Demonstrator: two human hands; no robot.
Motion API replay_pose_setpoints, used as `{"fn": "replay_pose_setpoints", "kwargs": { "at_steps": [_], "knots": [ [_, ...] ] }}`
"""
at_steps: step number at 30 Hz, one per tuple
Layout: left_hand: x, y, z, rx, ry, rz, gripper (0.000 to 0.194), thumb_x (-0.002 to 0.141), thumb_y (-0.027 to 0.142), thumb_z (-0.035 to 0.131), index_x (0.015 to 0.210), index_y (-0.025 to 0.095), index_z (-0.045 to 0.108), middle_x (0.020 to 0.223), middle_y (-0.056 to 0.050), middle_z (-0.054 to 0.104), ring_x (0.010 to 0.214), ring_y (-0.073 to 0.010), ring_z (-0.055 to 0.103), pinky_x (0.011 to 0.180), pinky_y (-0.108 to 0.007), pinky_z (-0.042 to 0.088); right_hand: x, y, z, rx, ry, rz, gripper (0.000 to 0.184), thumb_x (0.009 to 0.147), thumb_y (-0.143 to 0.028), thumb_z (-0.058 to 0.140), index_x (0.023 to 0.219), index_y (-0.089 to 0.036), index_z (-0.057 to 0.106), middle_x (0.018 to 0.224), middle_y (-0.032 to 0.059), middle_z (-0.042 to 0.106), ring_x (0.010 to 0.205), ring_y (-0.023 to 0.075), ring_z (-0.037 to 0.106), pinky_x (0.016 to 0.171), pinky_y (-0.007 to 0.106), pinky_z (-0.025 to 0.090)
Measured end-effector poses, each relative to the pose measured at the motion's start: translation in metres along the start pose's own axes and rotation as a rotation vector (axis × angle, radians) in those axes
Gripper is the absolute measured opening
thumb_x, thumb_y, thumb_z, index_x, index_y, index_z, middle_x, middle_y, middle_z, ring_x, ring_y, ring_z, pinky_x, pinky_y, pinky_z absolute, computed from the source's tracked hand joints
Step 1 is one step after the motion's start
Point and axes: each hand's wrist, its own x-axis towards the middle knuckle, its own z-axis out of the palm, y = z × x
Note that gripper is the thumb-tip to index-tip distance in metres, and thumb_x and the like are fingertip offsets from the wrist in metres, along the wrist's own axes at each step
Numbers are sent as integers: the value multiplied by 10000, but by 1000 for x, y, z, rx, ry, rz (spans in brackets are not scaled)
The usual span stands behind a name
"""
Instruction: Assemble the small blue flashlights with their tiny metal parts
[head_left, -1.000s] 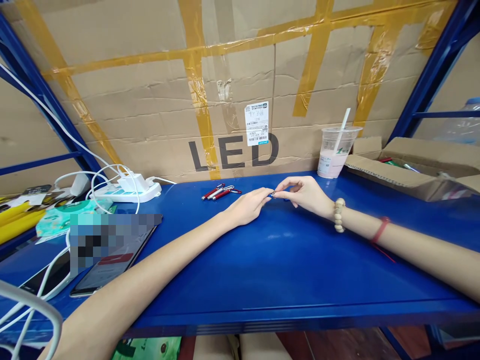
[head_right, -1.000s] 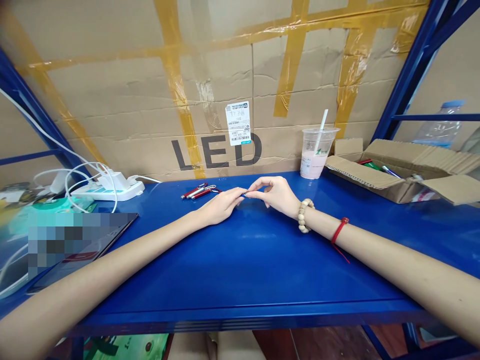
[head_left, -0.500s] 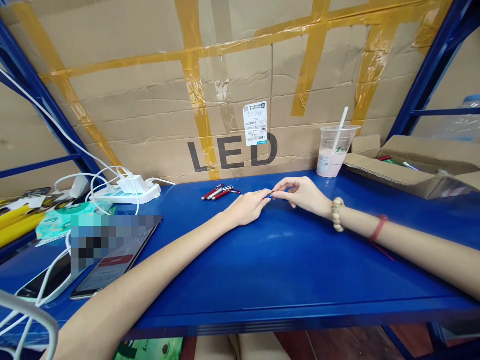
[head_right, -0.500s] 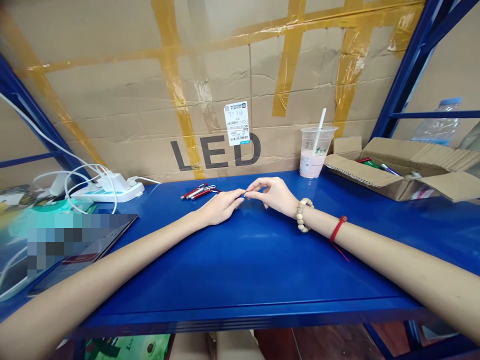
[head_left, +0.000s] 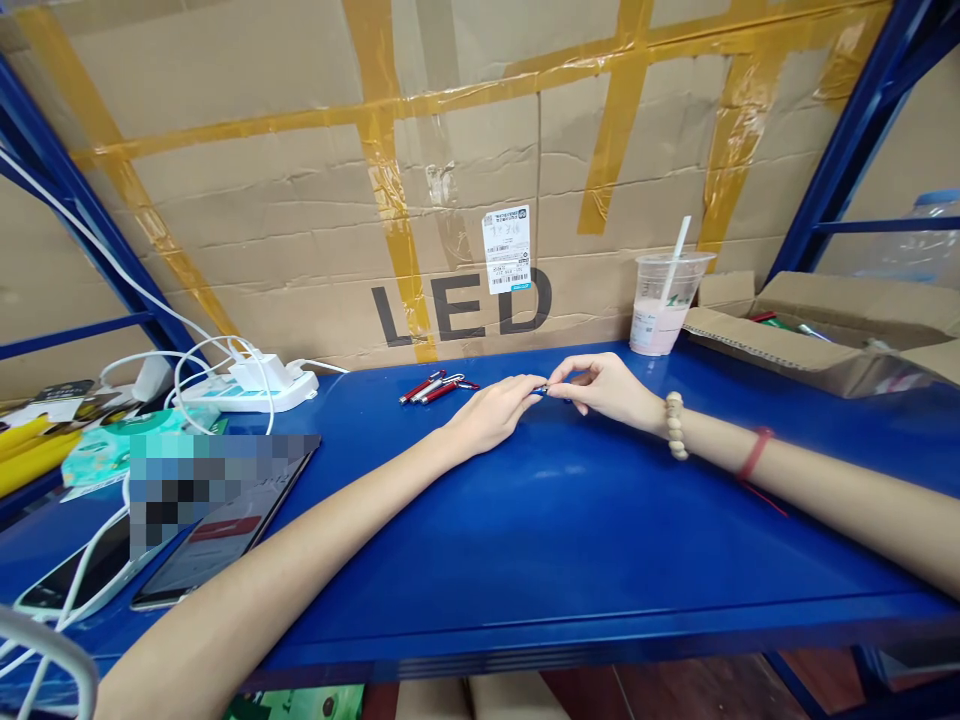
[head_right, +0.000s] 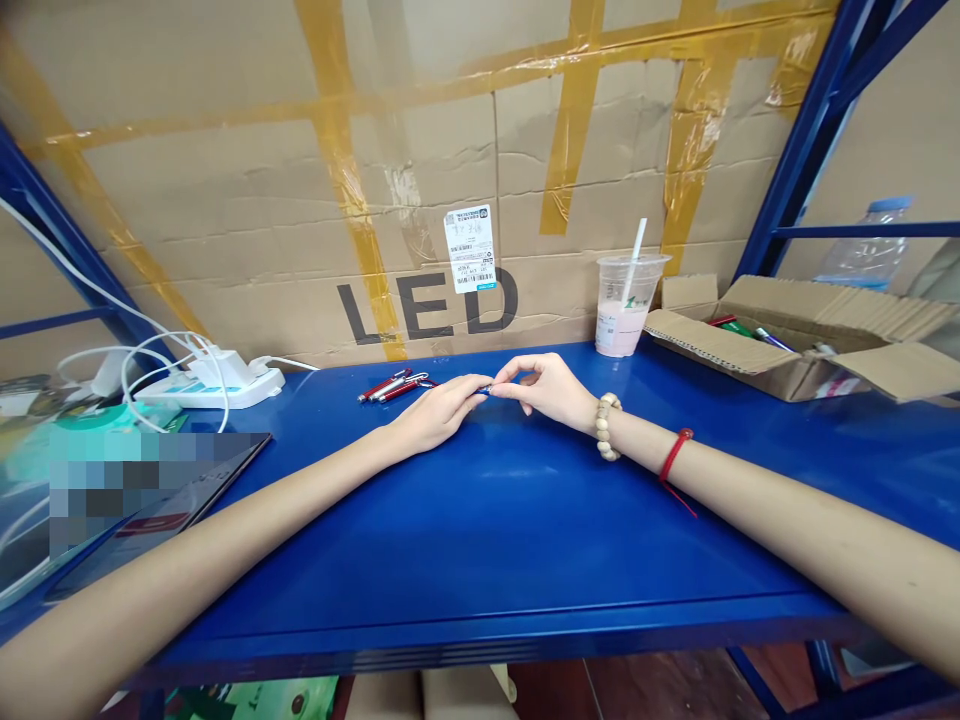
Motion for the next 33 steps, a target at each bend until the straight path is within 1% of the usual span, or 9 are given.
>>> {"fn": "replay_pose_setpoints", "kwargs": {
  "at_steps": [4,8,16,22,26,29,33],
  "knots": [
    [0,-1,1,12,33,27,263,919,242,305,1093,142,475,1133,-87,568,1054,-164,527,905,-320,443,0,1,0,-13,13,19,323,636,-467,645,693,-152,602,459,-40,506,381,60,415,411,212,329],
    [0,-1,3,20,42,33,256,916,237,313,1086,153,484,1132,-80,575,1043,-165,542,887,-323,460,0,2,-1,-26,2,29,318,633,-464,651,692,-155,608,463,-40,509,379,60,412,410,211,331],
    [-2,3,1,78,67,-24,260,911,236,321,1081,149,498,1147,-66,583,1020,-170,570,829,-290,491,1,5,0,-32,11,3,328,637,-475,649,708,-158,604,505,-35,534,375,56,422,413,206,339],
    [-2,6,1,180,5,-44,276,912,251,309,1095,158,493,1138,-63,589,968,-178,599,767,-290,512,1,6,0,-45,-4,0,355,656,-504,625,707,-153,602,457,-41,503,371,61,419,413,206,340],
    [-3,6,2,246,-33,-45,293,914,267,304,1118,156,483,1157,-73,580,950,-191,607,753,-302,515,0,6,-1,-54,-22,-3,361,647,-509,630,704,-153,603,479,-36,514,377,62,424,417,210,344],
    [-3,7,1,258,-49,-55,297,915,267,297,1121,157,481,1134,-72,592,927,-189,613,735,-299,515,0,6,-1,-55,-31,-4,370,642,-519,629,698,-154,602,521,-24,540,379,62,427,417,215,348],
    [-3,7,1,244,-62,-63,297,919,258,289,1132,164,473,1099,-63,604,928,-182,609,697,-278,512,1,7,-1,-47,-38,-1,361,631,-503,647,702,-153,599,639,0,588,378,48,430,418,213,353]
  ]
}}
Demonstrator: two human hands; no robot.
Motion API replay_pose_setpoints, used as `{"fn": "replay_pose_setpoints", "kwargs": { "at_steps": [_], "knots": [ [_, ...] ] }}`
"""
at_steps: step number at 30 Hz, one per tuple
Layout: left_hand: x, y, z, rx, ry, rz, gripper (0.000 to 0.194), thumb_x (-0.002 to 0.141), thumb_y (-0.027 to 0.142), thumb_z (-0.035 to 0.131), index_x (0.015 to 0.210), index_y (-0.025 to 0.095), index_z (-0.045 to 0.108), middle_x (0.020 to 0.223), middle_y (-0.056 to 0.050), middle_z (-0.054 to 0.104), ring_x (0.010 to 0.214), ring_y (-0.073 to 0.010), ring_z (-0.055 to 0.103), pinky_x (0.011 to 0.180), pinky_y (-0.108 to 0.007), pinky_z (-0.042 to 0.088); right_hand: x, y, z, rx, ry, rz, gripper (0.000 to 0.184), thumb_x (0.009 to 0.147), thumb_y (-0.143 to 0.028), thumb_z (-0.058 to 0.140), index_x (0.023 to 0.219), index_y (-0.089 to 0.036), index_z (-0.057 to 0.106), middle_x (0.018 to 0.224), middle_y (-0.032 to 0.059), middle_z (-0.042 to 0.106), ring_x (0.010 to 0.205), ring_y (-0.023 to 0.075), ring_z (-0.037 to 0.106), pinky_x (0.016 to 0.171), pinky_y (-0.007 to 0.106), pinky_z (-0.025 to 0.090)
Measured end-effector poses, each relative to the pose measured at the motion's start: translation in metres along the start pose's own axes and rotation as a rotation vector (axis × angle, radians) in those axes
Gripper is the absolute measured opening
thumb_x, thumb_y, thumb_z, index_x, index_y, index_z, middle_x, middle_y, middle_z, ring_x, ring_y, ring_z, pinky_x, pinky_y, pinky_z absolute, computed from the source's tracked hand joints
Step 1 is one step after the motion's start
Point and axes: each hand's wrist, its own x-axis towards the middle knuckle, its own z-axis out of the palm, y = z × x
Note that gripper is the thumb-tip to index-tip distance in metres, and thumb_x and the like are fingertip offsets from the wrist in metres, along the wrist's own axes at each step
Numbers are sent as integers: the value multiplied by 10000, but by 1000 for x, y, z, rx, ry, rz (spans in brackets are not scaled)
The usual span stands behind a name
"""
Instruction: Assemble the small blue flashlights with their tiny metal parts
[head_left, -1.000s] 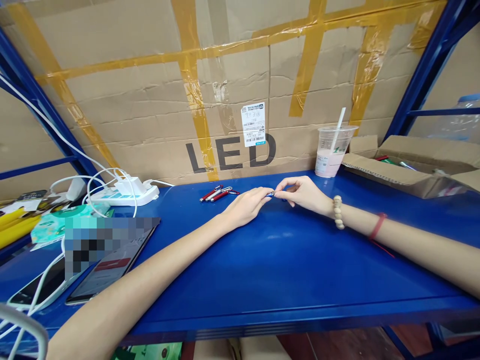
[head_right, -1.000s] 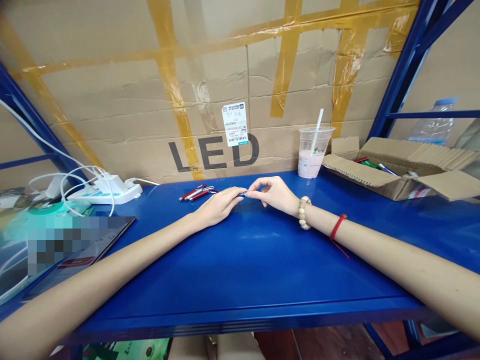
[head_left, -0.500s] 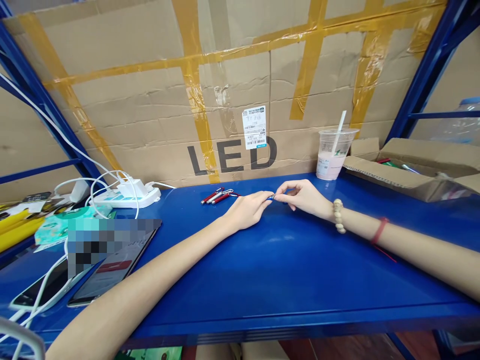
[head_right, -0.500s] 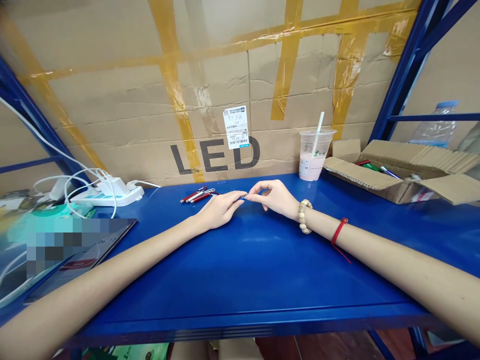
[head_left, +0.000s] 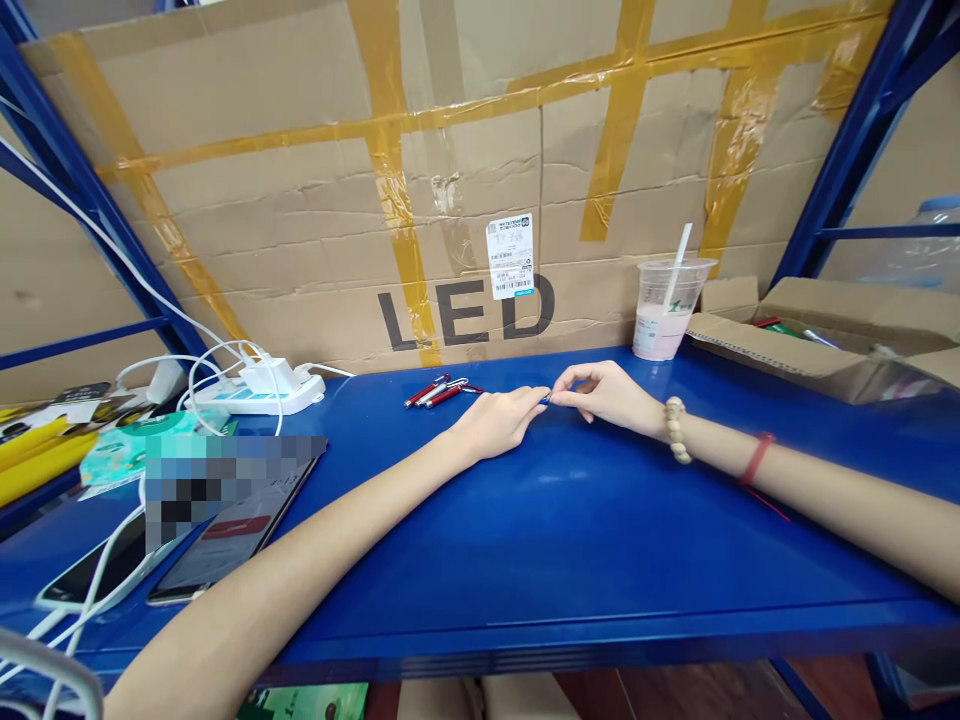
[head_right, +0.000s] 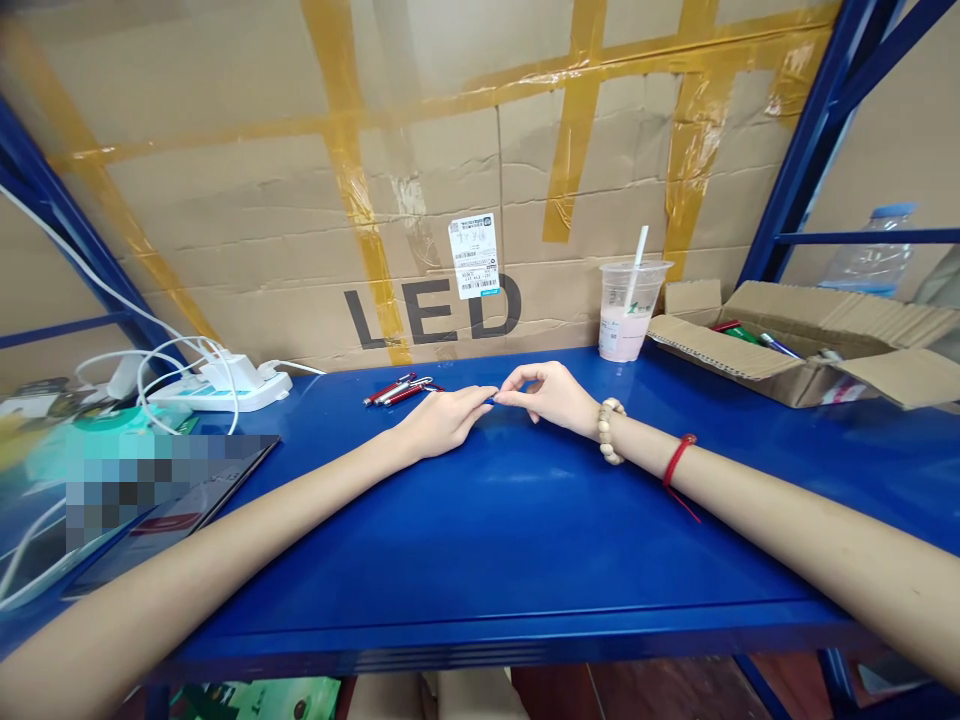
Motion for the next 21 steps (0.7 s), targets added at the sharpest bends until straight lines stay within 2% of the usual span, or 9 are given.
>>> {"fn": "replay_pose_setpoints", "kwargs": {
  "at_steps": [9,21],
  "knots": [
    [-1,-1,1,12,1,10,302,917,265,293,1138,161,469,1121,-65,597,934,-191,610,684,-283,513,0,0,0,-2,-22,6,382,628,-523,643,712,-154,594,683,3,598,375,40,430,418,211,358],
    [0,0,0,-22,-26,17,294,920,311,301,1084,170,502,1041,-62,631,919,-184,618,722,-280,503,-1,0,1,-20,-68,-3,402,630,-548,626,716,-156,594,660,10,608,380,47,437,413,207,365]
  ]
}}
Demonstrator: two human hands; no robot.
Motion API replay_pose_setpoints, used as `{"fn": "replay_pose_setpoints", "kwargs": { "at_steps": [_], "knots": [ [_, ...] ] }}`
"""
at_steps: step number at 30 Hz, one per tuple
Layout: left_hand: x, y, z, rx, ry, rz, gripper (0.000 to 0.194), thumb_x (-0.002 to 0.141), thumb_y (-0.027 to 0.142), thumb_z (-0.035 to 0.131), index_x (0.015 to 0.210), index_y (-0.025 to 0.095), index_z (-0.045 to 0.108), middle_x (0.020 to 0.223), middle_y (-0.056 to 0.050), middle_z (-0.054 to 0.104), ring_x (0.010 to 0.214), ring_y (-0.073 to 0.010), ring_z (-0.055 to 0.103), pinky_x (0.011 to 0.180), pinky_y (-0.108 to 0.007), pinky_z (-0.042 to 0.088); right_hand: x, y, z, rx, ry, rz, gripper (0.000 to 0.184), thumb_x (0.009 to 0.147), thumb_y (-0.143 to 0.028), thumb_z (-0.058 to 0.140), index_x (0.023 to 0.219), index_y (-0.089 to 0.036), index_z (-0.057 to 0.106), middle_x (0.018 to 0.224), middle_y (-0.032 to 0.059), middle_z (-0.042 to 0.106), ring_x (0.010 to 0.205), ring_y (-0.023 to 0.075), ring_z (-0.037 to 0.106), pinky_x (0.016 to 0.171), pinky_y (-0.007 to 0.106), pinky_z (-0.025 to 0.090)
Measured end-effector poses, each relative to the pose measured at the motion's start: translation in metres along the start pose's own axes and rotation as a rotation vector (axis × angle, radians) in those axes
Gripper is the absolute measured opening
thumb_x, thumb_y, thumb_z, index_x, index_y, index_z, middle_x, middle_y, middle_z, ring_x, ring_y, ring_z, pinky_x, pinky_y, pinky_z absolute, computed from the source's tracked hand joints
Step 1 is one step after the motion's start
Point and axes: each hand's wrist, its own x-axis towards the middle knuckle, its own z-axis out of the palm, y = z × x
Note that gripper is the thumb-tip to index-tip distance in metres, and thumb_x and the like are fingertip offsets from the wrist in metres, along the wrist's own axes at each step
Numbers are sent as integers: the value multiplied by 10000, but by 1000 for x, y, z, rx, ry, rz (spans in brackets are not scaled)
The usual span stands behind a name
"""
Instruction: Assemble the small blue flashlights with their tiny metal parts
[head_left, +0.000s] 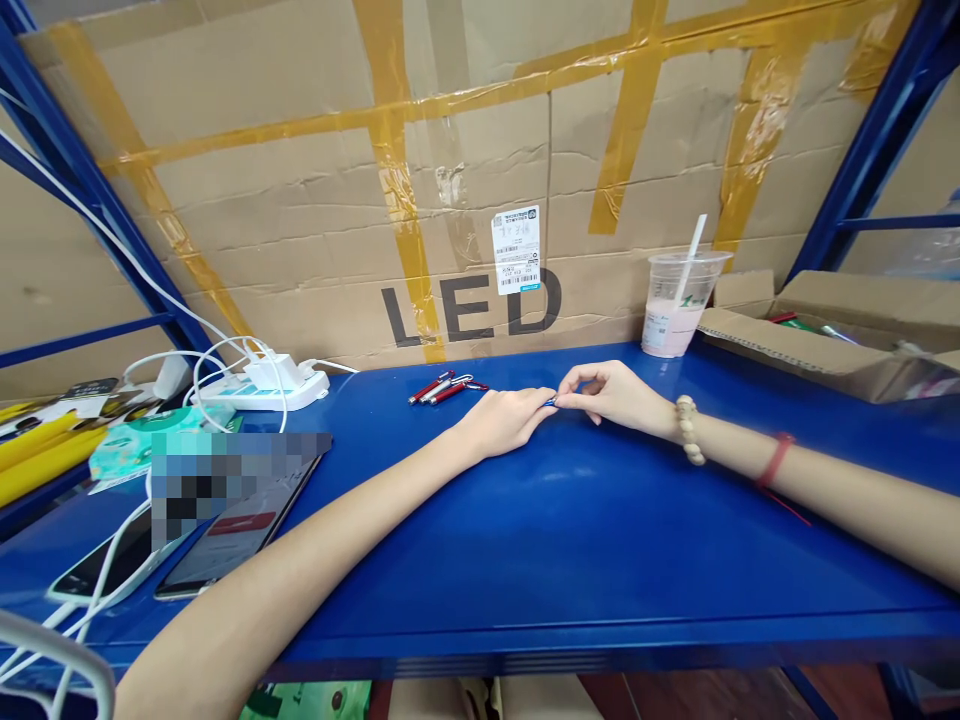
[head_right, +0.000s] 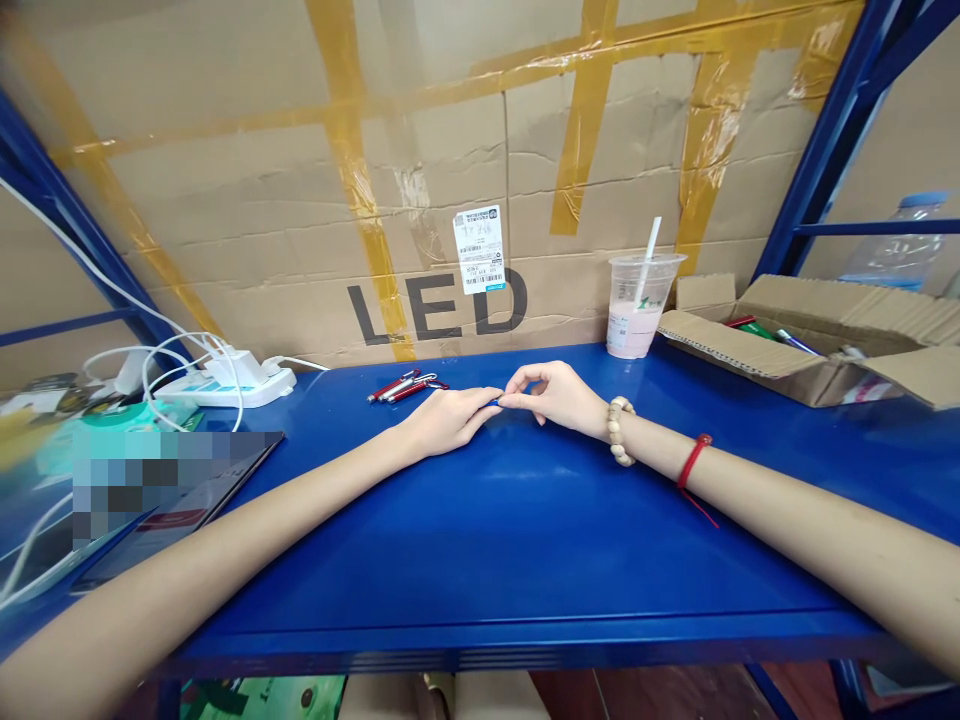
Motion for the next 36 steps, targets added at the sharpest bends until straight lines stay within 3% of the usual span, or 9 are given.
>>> {"fn": "replay_pose_setpoints", "kwargs": {
  "at_steps": [9,18,25,36],
  "knots": [
    [0,-4,2,57,54,-16,298,923,308,305,1118,180,491,1032,-46,627,881,-171,620,624,-233,480,0,-2,1,15,29,8,402,628,-545,630,718,-156,579,696,17,616,373,44,440,404,208,359],
    [3,1,4,-17,69,-77,250,925,287,296,1063,173,470,998,-54,599,924,-169,582,769,-284,465,-1,-5,2,-2,65,-15,418,650,-566,594,728,-156,584,616,4,596,379,59,446,409,212,346],
    [2,0,1,-84,57,-60,233,925,251,275,995,178,486,976,-42,599,886,-155,575,750,-269,464,-1,-5,1,-56,42,4,382,637,-534,624,702,-157,602,436,-43,483,387,77,436,429,214,327],
    [0,-6,2,-239,15,-25,245,918,270,295,1000,181,508,1033,-35,601,921,-149,572,795,-270,450,0,-1,4,-30,-6,15,323,663,-477,630,711,-162,576,533,-35,529,390,55,429,447,204,349]
  ]
}}
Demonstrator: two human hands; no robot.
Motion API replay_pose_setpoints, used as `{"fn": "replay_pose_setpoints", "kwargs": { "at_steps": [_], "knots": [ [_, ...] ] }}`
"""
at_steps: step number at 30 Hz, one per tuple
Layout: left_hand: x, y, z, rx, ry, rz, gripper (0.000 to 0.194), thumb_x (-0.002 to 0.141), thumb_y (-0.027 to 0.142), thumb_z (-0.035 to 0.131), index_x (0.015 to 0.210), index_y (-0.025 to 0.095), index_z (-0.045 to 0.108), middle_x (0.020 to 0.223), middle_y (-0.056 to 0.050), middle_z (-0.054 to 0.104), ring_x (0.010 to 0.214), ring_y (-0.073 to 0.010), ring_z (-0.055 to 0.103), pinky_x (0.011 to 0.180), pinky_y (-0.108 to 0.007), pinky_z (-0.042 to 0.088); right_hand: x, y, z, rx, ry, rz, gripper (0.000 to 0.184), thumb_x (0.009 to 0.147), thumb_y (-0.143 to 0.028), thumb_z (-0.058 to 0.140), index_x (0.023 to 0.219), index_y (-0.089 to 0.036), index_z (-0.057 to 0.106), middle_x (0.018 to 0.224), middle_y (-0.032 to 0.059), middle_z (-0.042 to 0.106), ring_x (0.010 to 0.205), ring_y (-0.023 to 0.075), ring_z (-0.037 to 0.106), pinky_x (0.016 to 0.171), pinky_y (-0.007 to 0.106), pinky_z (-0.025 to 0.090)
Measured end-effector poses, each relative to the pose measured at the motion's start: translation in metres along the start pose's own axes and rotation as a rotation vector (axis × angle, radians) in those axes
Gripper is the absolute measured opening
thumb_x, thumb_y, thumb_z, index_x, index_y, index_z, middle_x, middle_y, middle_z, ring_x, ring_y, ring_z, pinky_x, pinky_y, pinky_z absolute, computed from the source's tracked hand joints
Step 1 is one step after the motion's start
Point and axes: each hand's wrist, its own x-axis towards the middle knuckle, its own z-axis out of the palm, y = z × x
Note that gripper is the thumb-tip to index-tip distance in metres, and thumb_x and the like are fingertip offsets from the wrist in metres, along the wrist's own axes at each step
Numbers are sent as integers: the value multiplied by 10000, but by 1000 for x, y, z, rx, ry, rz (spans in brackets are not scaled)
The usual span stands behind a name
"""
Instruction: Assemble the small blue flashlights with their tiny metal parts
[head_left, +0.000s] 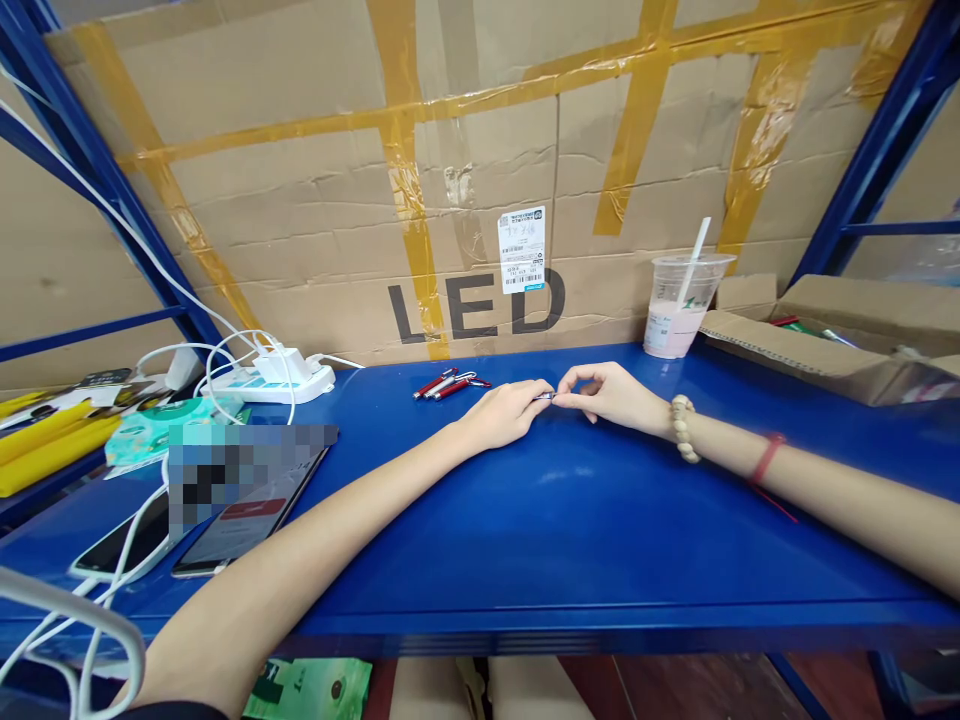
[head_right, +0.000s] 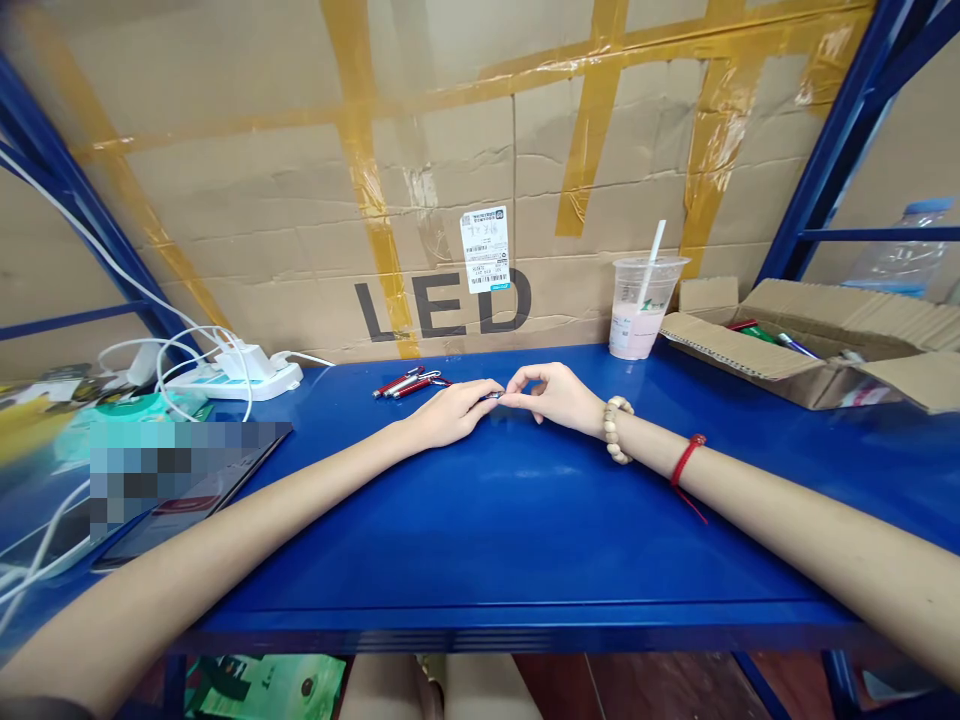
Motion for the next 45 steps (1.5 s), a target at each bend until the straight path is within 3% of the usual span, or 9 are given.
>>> {"fn": "replay_pose_setpoints", "kwargs": {
  "at_steps": [5,10,17,45],
  "knots": [
    [0,-2,0,-61,-11,7,201,898,294,359,973,184,510,1003,-30,606,893,-147,573,758,-252,437,0,-1,1,17,-33,-4,329,664,-479,627,720,-158,576,624,-9,580,400,53,445,444,205,362],
    [1,-3,1,-79,-39,-26,214,879,343,388,854,167,508,812,-10,600,716,-130,557,614,-221,404,0,-4,2,3,-73,-2,358,671,-504,610,701,-149,572,640,8,597,400,52,445,433,207,366],
    [3,-7,6,24,-48,-30,166,818,229,425,685,155,490,725,-9,553,660,-118,513,604,-218,373,1,-2,3,13,-133,-8,358,648,-498,633,710,-149,583,645,7,600,392,47,441,419,207,366],
    [3,-3,4,78,-81,-102,138,787,228,429,701,164,515,754,-4,549,651,-119,502,577,-216,367,3,1,4,63,-201,6,395,638,-516,634,741,-145,547,584,-23,536,443,50,420,429,202,361]
  ]
}}
